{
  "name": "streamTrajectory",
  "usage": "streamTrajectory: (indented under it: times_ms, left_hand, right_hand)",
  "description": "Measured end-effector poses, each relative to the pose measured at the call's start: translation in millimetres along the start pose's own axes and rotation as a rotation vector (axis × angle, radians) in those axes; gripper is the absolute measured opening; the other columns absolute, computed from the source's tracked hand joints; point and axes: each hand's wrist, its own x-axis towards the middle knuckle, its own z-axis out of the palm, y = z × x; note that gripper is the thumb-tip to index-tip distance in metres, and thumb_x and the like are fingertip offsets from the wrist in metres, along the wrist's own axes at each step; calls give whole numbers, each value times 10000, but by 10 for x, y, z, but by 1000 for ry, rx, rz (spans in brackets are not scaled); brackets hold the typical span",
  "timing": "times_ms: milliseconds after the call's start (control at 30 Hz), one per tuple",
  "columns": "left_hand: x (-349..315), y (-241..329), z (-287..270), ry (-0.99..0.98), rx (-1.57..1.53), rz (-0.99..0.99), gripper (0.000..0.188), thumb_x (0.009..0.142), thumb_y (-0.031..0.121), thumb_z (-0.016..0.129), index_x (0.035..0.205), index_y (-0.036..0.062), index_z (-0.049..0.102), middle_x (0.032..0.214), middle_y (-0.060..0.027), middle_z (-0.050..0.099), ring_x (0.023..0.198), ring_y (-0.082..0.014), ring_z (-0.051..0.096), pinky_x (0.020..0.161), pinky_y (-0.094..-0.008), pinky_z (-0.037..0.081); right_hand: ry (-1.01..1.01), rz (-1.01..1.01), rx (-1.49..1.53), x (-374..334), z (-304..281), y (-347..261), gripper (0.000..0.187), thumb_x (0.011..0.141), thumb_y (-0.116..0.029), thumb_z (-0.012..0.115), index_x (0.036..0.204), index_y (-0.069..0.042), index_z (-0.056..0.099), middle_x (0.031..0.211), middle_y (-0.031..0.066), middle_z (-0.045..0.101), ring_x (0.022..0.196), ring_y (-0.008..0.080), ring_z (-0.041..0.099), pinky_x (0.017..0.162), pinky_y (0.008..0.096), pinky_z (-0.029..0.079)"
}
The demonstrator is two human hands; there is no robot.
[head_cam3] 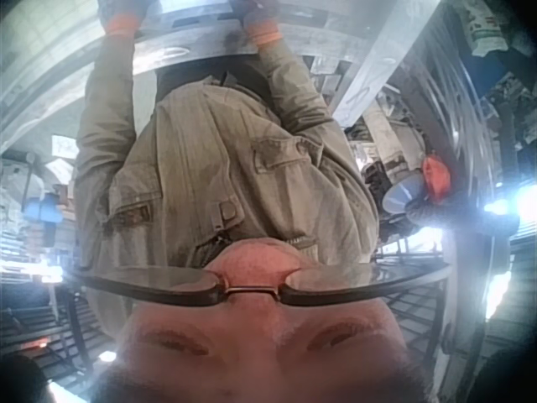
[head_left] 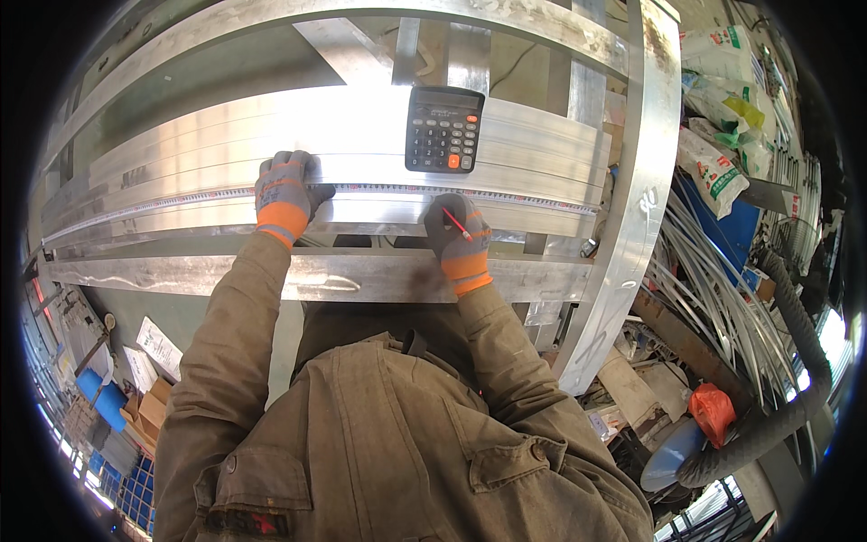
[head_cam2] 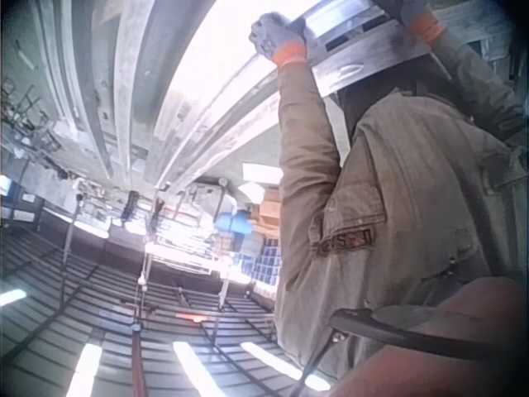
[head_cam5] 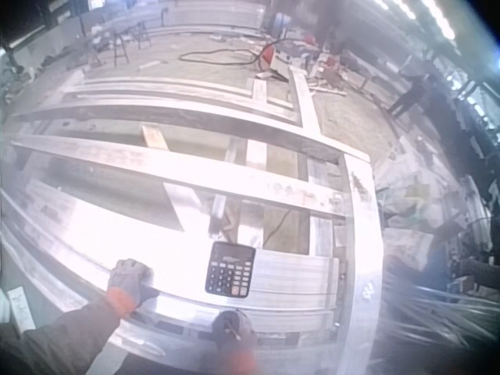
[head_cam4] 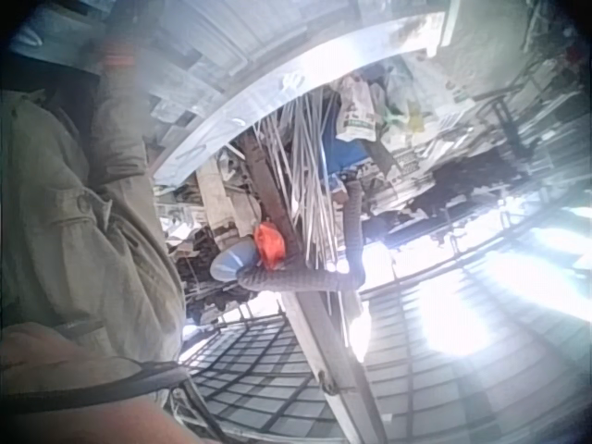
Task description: The person uses a calculator to compute measurements, then places a metal ruler on a long aluminum beam and marks multiple points along its length with a red pen. The person repeatedly repositions the ruler and marks new points.
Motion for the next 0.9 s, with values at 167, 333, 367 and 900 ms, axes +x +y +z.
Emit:
streamTrajectory:
  times_ms: [167, 333, 367, 900]
  left_hand:
    - [8, 11, -10, -11, 15, -7, 617, 856, 423, 1026, 1354, 125, 818, 1420, -121, 740, 1400, -373, 640, 1198, -492, 569]
    - [9, 17, -22, -29, -34, -26, 620, 835, 391, 1028, 1327, 87, 804, 1440, -147, 724, 1431, -408, 601, 1220, -507, 553]
    - [11, 20, -23, -30, -34, -28, 621, 836, 389, 1029, 1328, 87, 802, 1442, -147, 723, 1435, -409, 601, 1221, -509, 552]
    - [8, 27, -22, -26, -47, -34, 618, 834, 353, 1036, 1344, 93, 802, 1441, -123, 723, 1436, -395, 597, 1227, -503, 552]
  right_hand:
    - [-22, 14, -18, -6, 1, 21, 62, 976, -62, 795, 1021, -76, 756, 935, 151, 784, 841, 411, 760, 795, 498, 610]
    - [-4, 14, 0, -12, 18, 38, 48, 982, -72, 797, 1000, -72, 752, 930, 158, 797, 853, 416, 775, 783, 501, 620]
    - [-5, 23, 10, -10, 22, 40, 47, 984, -76, 796, 996, -70, 751, 927, 161, 798, 854, 418, 777, 779, 503, 621]
    - [-7, 71, 36, 28, 5, 14, 36, 989, -79, 790, 1000, -90, 758, 908, 158, 793, 839, 425, 778, 758, 504, 621]
